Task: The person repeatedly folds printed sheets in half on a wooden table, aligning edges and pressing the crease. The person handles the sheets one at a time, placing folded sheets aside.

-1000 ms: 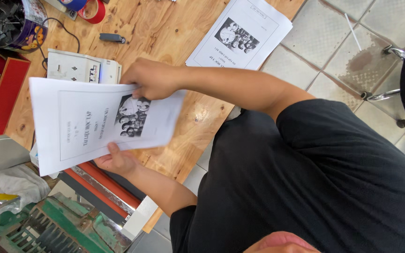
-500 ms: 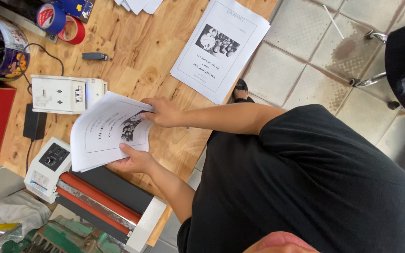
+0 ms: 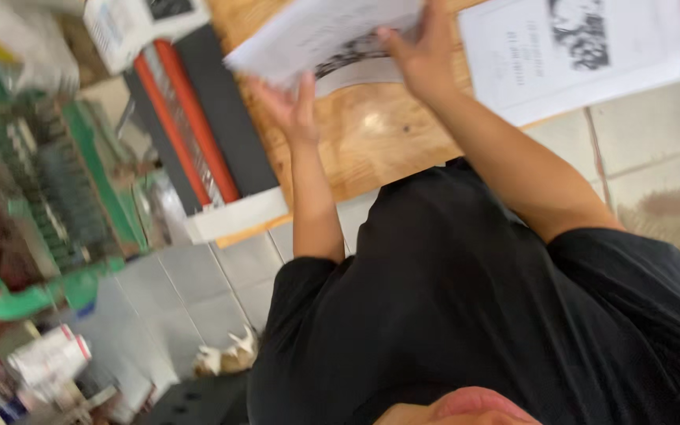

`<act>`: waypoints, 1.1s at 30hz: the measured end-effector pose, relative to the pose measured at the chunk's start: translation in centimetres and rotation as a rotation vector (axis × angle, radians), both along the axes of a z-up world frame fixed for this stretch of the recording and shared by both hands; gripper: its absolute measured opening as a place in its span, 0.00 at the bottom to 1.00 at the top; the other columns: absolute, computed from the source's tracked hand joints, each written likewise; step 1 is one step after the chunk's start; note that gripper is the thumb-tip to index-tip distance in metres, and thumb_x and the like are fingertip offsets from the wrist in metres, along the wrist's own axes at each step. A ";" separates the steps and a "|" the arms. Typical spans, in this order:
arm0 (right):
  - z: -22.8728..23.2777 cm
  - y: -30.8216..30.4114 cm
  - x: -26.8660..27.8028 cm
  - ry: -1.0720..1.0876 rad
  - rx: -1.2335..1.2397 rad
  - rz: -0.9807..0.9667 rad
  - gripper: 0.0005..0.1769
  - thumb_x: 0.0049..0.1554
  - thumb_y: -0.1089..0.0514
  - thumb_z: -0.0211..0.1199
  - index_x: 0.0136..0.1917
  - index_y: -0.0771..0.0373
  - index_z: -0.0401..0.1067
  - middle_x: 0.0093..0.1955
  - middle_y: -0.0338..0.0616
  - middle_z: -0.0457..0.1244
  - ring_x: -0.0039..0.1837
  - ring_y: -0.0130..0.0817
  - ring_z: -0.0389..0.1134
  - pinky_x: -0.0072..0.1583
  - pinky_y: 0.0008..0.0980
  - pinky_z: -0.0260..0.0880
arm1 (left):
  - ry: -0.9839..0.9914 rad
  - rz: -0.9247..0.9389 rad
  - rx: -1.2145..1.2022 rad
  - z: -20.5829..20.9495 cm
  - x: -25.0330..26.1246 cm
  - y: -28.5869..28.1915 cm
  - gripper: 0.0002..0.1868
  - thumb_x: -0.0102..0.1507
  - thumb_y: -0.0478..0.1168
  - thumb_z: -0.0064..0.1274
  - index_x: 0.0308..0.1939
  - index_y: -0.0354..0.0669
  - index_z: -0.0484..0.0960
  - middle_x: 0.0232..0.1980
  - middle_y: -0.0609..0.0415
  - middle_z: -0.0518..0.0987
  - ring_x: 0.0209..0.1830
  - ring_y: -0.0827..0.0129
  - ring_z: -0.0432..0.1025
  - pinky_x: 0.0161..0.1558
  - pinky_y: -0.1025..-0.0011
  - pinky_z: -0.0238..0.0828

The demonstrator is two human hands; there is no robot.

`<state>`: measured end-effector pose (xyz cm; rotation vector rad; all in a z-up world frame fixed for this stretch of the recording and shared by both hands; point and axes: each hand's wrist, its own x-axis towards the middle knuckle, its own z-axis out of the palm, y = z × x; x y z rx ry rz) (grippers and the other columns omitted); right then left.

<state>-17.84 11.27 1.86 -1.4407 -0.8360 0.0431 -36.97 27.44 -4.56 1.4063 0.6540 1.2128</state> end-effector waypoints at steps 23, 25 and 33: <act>6.9 -4.4 -5.0 -0.083 -0.533 0.452 0.45 0.66 0.52 0.66 0.80 0.75 0.44 0.74 0.69 0.59 0.75 0.61 0.62 0.74 0.52 0.62 | 0.480 -0.043 0.414 11.0 1.5 -11.0 0.64 0.56 0.43 0.71 0.81 0.38 0.37 0.81 0.35 0.51 0.82 0.39 0.50 0.79 0.48 0.56; 8.0 -5.0 -5.9 -0.270 -0.580 0.451 0.47 0.64 0.49 0.67 0.80 0.77 0.45 0.75 0.71 0.56 0.76 0.64 0.57 0.75 0.56 0.57 | 0.461 -0.002 0.359 10.8 2.2 -11.9 0.66 0.53 0.44 0.74 0.80 0.37 0.39 0.78 0.32 0.50 0.80 0.39 0.50 0.75 0.50 0.59; 13.3 -5.2 -0.8 -0.411 -0.613 0.492 0.40 0.68 0.44 0.60 0.81 0.71 0.54 0.79 0.68 0.54 0.79 0.63 0.54 0.78 0.58 0.53 | 0.435 0.111 0.277 9.5 1.9 -10.9 0.68 0.54 0.40 0.76 0.83 0.44 0.38 0.77 0.37 0.57 0.75 0.45 0.59 0.73 0.56 0.64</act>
